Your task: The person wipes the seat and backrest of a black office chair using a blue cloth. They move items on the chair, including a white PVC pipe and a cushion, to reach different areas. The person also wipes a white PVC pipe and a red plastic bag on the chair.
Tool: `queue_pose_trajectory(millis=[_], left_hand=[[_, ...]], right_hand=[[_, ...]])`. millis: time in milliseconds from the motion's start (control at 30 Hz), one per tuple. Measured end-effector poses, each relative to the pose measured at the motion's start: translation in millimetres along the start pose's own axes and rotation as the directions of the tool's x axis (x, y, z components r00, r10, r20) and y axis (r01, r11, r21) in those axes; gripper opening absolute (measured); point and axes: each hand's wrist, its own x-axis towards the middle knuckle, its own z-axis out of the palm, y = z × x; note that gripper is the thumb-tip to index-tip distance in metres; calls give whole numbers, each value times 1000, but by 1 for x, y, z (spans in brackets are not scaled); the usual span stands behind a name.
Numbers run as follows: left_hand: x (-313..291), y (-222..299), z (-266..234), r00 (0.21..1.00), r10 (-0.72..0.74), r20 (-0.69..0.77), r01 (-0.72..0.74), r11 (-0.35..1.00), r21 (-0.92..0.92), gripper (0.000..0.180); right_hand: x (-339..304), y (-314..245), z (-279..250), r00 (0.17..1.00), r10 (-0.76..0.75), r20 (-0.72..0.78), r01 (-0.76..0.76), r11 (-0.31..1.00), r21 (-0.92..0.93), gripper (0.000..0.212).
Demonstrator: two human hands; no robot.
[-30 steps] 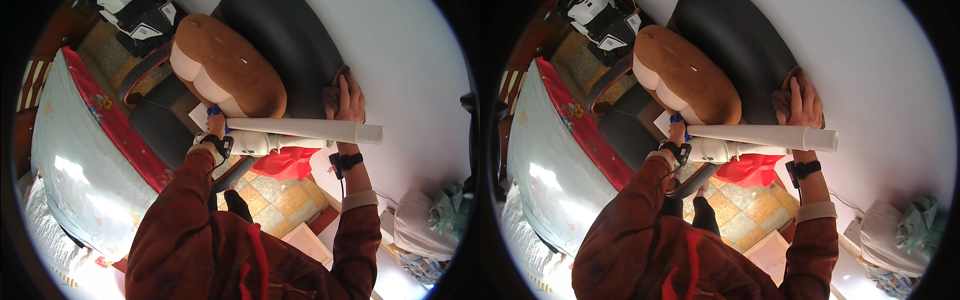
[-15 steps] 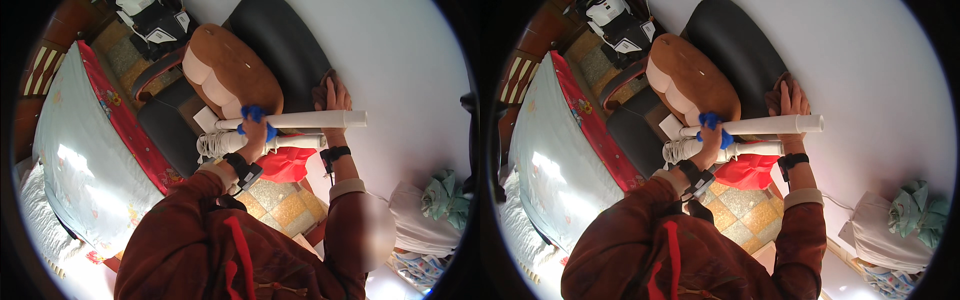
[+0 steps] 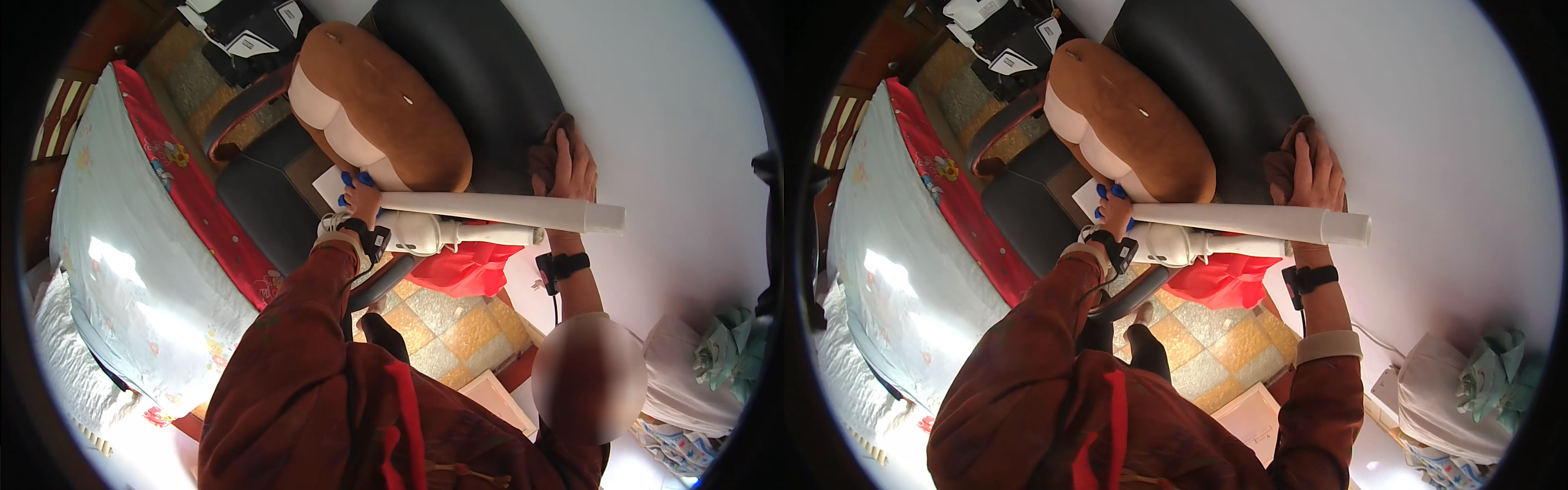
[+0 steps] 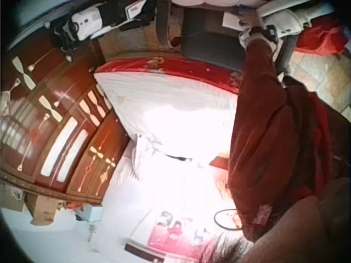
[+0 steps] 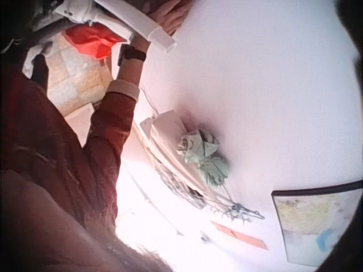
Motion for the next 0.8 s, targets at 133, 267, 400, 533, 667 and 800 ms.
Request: queue_pose_trajectory(millis=[133, 267, 400, 533, 667, 800], left_hand=[[42, -22, 9, 999, 30, 28, -29, 999, -26, 79], [88, -37, -17, 975, 213, 65, -193, 954, -228, 90], [93, -40, -52, 885, 402, -235, -401, 915, 53, 88], [82, -49, -57, 812, 572, -117, -521, 801, 294, 77], [84, -73, -44, 559, 822, -105, -795, 568, 214, 66], [96, -100, -51, 378, 920, 107, -868, 312, 386, 45]], right_hand=[[1, -2, -3, 1000, -13, 10, 13, 1000, -10, 62], [0, -3, -5, 1000, -15, 10, 15, 1000, -10, 60], [0, -3, -5, 1000, -15, 19, 16, 1000, -26, 59], [0, -3, -4, 1000, -30, -7, 30, 999, -24, 55], [0, -4, -3, 999, -33, -6, 33, 998, -51, 56], [-1, -5, -2, 1000, -13, 6, 13, 999, -43, 55]])
